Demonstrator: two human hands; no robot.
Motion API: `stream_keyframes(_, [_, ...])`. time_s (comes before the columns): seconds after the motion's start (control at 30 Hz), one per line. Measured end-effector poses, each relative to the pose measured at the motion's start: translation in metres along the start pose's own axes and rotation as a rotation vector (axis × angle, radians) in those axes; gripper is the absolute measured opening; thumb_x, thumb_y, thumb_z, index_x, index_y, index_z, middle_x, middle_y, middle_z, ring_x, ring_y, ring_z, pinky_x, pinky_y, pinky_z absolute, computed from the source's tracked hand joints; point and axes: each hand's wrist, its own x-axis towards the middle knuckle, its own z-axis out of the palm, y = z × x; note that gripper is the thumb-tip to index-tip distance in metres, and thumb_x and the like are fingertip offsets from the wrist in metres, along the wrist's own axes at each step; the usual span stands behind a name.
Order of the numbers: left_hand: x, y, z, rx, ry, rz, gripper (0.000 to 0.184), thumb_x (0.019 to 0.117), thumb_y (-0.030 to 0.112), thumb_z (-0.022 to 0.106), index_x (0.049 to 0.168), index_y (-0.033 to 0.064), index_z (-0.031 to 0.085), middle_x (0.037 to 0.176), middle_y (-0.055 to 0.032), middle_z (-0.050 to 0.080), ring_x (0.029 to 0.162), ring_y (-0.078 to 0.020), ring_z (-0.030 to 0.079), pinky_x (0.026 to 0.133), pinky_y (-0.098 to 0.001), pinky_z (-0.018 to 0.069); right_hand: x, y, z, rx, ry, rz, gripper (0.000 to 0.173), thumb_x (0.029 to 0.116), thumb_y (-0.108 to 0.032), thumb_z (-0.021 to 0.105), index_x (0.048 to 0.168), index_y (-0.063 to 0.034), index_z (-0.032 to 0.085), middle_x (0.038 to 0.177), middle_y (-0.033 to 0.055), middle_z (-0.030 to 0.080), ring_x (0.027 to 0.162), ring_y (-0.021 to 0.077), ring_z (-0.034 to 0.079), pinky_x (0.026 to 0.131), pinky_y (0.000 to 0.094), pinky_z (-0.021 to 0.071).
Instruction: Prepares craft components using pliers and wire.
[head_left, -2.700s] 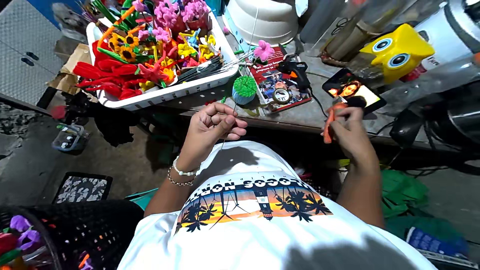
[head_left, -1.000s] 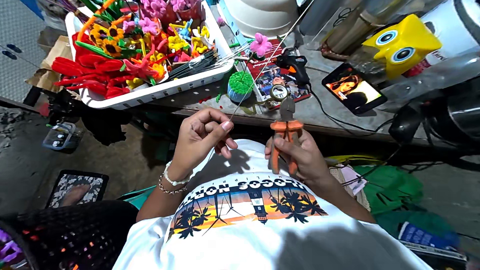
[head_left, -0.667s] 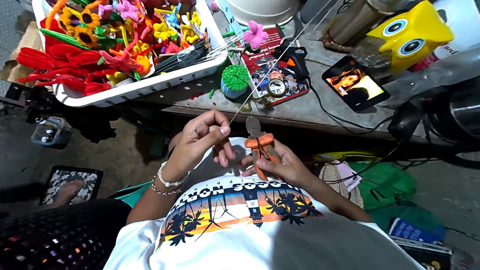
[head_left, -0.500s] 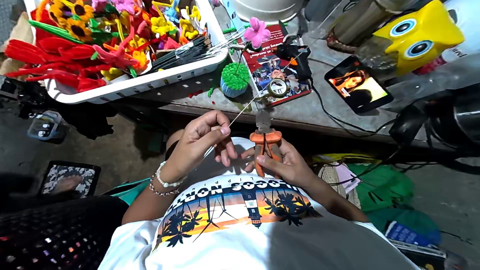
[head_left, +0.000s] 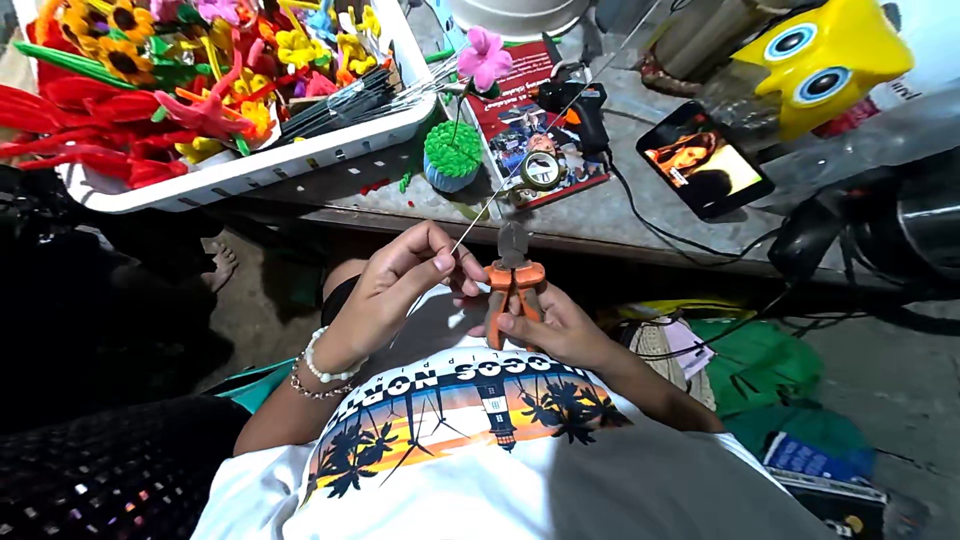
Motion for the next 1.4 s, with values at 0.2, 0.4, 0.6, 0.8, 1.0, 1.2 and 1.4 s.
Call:
stream_keyframes(0.2, [0.000, 0.002, 0.004, 0.032, -0.003, 0.013, 0.019, 0.1091, 0.023, 0.044, 0.104, 0.0111, 0.058, 0.111, -0.0054, 0.068, 0.100, -0.0152, 0.068, 0.088, -0.0314, 0.0588, -0.004, -0.002, -0.002, -0.164, -0.042, -0.028, 0.026, 0.1024, -0.016, 0.061, 0.121, -0.0010, 0.050, 0.108, -0.0025, 0.065, 0.097, 0.0018, 0.066, 0.087, 0.0231, 0.0582])
stream_keyframes(0.4, [0.000, 0.003, 0.006, 0.013, 0.002, -0.010, 0.019, 0.1087, 0.023, 0.045, 0.104, 0.0112, 0.059, 0.112, -0.0050, 0.066, 0.102, -0.0160, 0.067, 0.088, -0.0327, 0.0598, -0.005, -0.004, -0.007, -0.144, -0.111, -0.032, 0.036, 0.1023, -0.015, 0.062, 0.130, 0.0038, 0.047, 0.115, 0.0019, 0.066, 0.104, 0.0054, 0.066, 0.093, 0.0247, 0.0571])
stream_keyframes(0.6, [0.000, 0.003, 0.007, 0.064, 0.011, 0.002, 0.016, 0.1072, 0.021, 0.046, 0.101, 0.0133, 0.059, 0.112, -0.0015, 0.060, 0.102, -0.0135, 0.064, 0.085, -0.0306, 0.0592, -0.005, 0.002, -0.011, -0.135, -0.147, -0.105, 0.037, 0.0999, -0.031, 0.067, 0.124, -0.0068, 0.053, 0.117, -0.0085, 0.059, 0.103, -0.0053, 0.060, 0.087, 0.0162, 0.0554])
stream_keyframes(0.8, [-0.001, 0.006, 0.005, 0.069, -0.009, 0.010, 0.016, 0.1069, 0.021, 0.047, 0.099, 0.0132, 0.059, 0.107, -0.0003, 0.059, 0.098, -0.0116, 0.062, 0.085, -0.0296, 0.0575, 0.000, 0.008, -0.012, -0.019, -0.147, -0.143, 0.030, 0.1016, -0.038, 0.063, 0.125, -0.0201, 0.057, 0.117, -0.0118, 0.063, 0.108, -0.0001, 0.061, 0.091, 0.0208, 0.0548])
stream_keyframes(1.0, [-0.001, 0.004, 0.005, 0.074, -0.015, 0.016, 0.017, 0.1063, 0.021, 0.048, 0.097, 0.0130, 0.060, 0.107, -0.0006, 0.058, 0.097, -0.0113, 0.062, 0.082, -0.0286, 0.0573, 0.001, -0.001, -0.010, -0.136, -0.134, -0.126, 0.040, 0.1036, -0.040, 0.059, 0.130, -0.0105, 0.052, 0.112, -0.0068, 0.063, 0.104, 0.0015, 0.063, 0.091, 0.0244, 0.0573])
stream_keyframes(1.2, [-0.001, 0.005, 0.004, 0.076, -0.012, 0.029, 0.017, 0.1061, 0.020, 0.049, 0.096, 0.0113, 0.060, 0.105, -0.0014, 0.058, 0.094, -0.0119, 0.063, 0.082, -0.0300, 0.0591, 0.002, -0.002, -0.010, -0.324, -0.094, -0.179, 0.052, 0.1043, -0.043, 0.057, 0.130, 0.0026, 0.054, 0.112, 0.0068, 0.064, 0.102, 0.0089, 0.066, 0.090, 0.0289, 0.0590])
stream_keyframes(1.4, [-0.002, 0.005, 0.003, 0.076, -0.016, 0.028, 0.016, 0.1056, 0.018, 0.050, 0.095, 0.0106, 0.060, 0.104, -0.0015, 0.058, 0.091, -0.0114, 0.063, 0.080, -0.0295, 0.0592, 0.005, -0.003, -0.007, -0.402, -0.073, -0.201, 0.046, 0.1043, -0.040, 0.057, 0.122, 0.0017, 0.056, 0.104, 0.0065, 0.066, 0.094, 0.0072, 0.066, 0.082, 0.0253, 0.0587])
